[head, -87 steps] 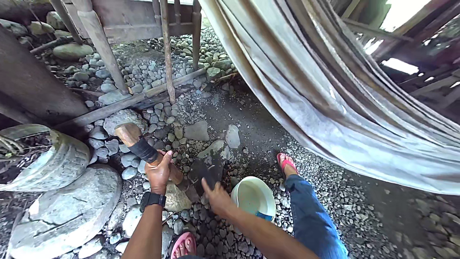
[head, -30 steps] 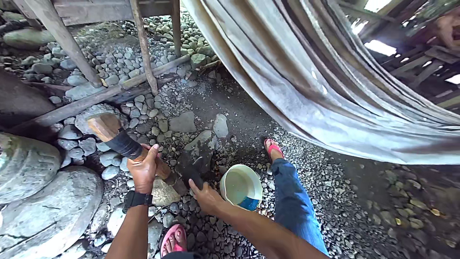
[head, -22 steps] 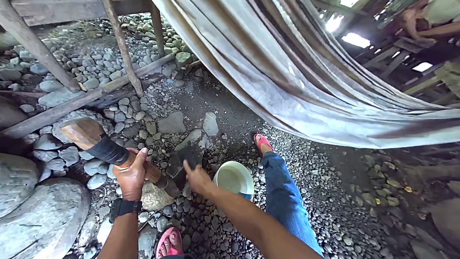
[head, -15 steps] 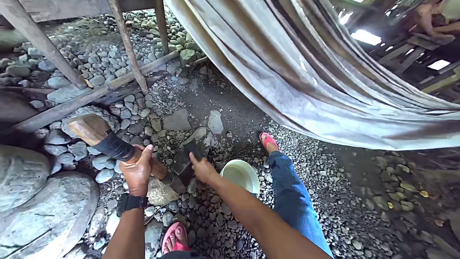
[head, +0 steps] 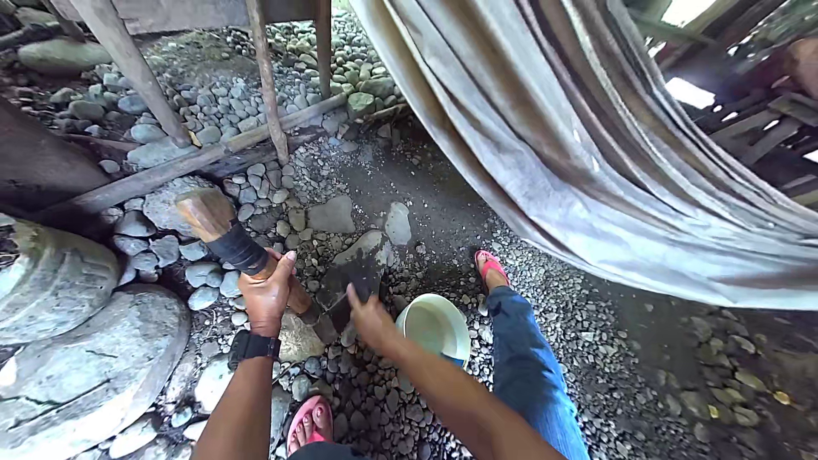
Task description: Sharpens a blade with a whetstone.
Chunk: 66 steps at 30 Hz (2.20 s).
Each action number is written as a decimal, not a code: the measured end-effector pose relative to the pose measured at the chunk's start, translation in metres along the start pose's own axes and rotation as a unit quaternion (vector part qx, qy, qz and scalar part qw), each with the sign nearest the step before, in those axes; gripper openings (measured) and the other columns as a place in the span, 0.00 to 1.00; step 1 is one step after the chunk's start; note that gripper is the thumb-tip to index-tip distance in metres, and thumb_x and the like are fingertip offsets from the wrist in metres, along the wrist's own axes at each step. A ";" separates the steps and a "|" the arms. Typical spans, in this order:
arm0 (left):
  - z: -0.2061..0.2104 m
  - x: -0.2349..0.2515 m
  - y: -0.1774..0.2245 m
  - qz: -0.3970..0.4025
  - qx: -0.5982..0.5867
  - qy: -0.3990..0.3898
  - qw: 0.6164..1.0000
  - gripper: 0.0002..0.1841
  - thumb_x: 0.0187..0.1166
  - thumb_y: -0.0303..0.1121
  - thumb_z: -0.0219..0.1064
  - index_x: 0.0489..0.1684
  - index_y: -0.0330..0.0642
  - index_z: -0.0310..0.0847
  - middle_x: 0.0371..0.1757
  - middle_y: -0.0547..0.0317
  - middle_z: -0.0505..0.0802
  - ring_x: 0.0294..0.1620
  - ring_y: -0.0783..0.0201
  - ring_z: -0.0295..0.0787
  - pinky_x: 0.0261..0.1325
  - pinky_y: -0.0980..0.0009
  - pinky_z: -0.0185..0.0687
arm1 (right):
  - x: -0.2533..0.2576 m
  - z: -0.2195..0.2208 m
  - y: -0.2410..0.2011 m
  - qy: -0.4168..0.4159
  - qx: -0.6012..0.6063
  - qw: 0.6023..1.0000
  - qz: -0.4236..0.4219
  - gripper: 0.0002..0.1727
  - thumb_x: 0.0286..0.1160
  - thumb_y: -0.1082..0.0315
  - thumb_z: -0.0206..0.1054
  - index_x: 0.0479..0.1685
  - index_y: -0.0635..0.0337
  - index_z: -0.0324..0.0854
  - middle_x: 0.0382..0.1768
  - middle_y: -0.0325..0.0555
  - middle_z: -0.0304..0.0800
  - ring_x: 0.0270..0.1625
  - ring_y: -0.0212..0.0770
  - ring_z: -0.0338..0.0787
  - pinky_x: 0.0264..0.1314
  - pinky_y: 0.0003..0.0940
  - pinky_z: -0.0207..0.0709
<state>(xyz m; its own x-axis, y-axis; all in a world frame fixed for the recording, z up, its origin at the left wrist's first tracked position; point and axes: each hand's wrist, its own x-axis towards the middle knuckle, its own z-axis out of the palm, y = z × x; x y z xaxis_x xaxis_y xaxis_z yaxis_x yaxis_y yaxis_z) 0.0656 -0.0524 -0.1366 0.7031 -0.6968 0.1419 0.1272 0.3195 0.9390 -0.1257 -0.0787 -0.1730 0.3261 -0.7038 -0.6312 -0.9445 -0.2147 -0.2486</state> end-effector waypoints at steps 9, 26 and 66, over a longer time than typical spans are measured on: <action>-0.008 -0.004 0.000 -0.003 -0.009 0.013 1.000 0.10 0.66 0.19 0.70 0.38 0.42 0.77 0.23 0.72 0.91 0.22 0.75 0.89 0.33 0.76 0.91 | 0.024 -0.022 -0.003 0.014 -0.003 0.998 0.064 0.37 0.96 0.58 0.44 0.99 0.42 0.28 0.79 0.78 0.68 0.73 0.70 0.82 0.74 0.58 0.76; -0.001 0.001 -0.003 0.007 0.001 0.001 1.000 0.09 0.67 0.20 0.70 0.37 0.43 0.77 0.22 0.73 0.90 0.22 0.75 0.88 0.32 0.77 0.89 | -0.027 0.027 0.001 -0.044 -0.032 0.996 -0.072 0.39 0.94 0.61 0.50 0.99 0.38 0.34 0.79 0.85 0.62 0.66 0.78 0.83 0.66 0.66 0.80; 0.014 0.027 -0.015 -0.067 0.039 0.158 0.984 0.09 0.74 0.18 0.69 0.42 0.36 0.73 0.17 0.66 0.84 0.12 0.73 0.83 0.19 0.75 0.86 | 0.008 0.005 0.024 0.026 -0.009 0.999 0.041 0.37 0.96 0.57 0.44 0.99 0.50 0.31 0.79 0.81 0.66 0.69 0.73 0.84 0.71 0.59 0.79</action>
<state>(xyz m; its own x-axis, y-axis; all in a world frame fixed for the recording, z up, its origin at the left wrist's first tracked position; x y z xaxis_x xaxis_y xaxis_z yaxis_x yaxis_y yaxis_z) 0.0726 -0.0847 -0.1423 0.8684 -0.4899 -0.0772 0.1871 0.1795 0.9658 -0.1458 -0.0861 -0.1879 0.2464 -0.7531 -0.6100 -0.9685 -0.1673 -0.1846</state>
